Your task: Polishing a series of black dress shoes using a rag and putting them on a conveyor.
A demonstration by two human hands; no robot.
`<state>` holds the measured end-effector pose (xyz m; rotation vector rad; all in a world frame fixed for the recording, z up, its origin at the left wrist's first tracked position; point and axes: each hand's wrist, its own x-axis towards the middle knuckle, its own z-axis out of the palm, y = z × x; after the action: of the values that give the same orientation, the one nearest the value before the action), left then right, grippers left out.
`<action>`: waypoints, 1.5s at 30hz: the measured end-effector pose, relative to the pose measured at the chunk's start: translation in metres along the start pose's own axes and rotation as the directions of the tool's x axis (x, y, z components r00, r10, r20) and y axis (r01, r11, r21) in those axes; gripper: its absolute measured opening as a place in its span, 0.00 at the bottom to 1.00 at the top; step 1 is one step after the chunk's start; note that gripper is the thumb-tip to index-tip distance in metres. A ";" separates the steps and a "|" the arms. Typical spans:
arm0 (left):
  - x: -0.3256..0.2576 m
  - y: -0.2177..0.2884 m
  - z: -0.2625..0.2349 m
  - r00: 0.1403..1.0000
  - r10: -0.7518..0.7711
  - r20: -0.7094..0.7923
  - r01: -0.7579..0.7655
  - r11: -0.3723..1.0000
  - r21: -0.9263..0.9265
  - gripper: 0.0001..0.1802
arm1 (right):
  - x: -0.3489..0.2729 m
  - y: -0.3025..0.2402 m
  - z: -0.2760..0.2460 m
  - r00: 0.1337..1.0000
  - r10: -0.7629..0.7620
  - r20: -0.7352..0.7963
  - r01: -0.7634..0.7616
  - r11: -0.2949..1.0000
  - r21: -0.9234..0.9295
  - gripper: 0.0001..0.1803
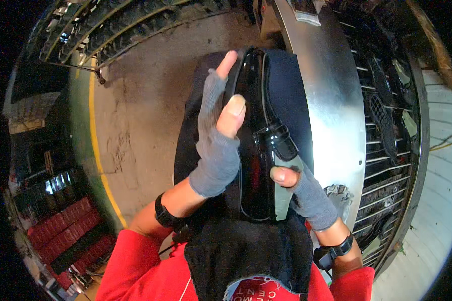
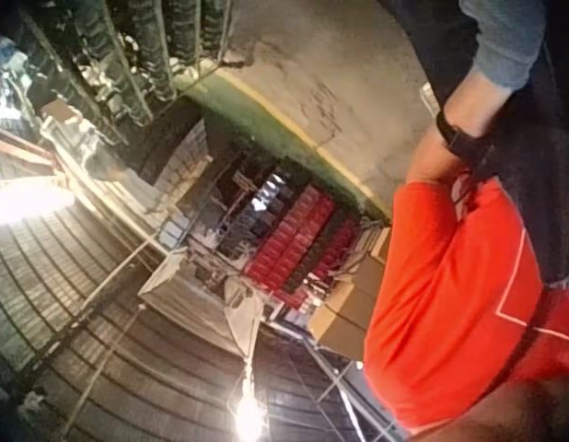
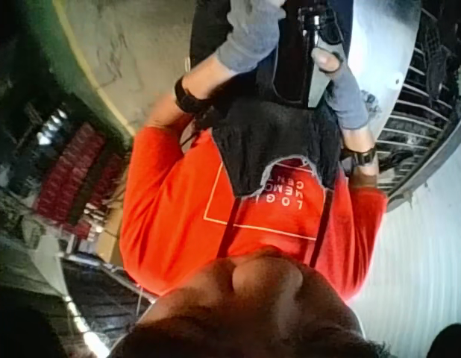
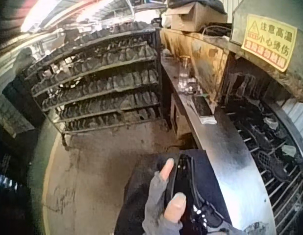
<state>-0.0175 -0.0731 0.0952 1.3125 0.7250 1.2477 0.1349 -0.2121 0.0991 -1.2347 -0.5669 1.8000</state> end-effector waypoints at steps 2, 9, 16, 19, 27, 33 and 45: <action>0.000 -0.009 0.000 0.978 0.210 0.019 -0.204 0.922 0.330 0.36 | -0.001 0.009 -0.002 0.992 0.080 -0.098 -0.068 0.990 0.127 0.35; 0.046 -0.045 -0.024 0.965 -0.205 0.163 0.213 0.976 -0.034 0.41 | 0.062 -0.008 0.001 0.981 -0.033 -0.192 0.103 0.923 0.372 0.29; -0.056 -0.078 -0.039 0.764 -0.614 0.197 0.644 0.742 -0.186 0.34 | 0.101 0.011 -0.009 0.972 -0.169 -0.161 0.213 0.925 0.315 0.29; -0.028 -0.078 -0.020 0.827 -0.555 0.093 0.558 0.829 -0.013 0.29 | 0.104 -0.014 -0.008 0.955 -0.239 -0.174 0.284 0.904 0.320 0.30; 0.018 -0.057 -0.028 0.451 -0.496 0.742 0.690 0.721 0.063 0.49 | 0.019 -0.010 -0.098 0.943 -0.202 -0.265 0.317 0.789 0.527 0.46; 0.000 -0.083 -0.055 0.589 -0.652 0.478 0.684 0.717 0.135 0.31 | -0.180 0.031 -0.243 0.608 -0.243 -0.756 0.280 0.957 -0.082 0.32; 0.006 -0.087 -0.040 0.653 -0.587 0.478 0.566 0.798 0.207 0.28 | -0.093 -0.001 -0.294 0.575 -0.712 -0.402 -0.295 0.278 -0.914 0.53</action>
<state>-0.0313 -0.0398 0.0067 1.2303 0.6898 0.3213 0.4154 -0.3182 0.0276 -2.3854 -1.2827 0.1978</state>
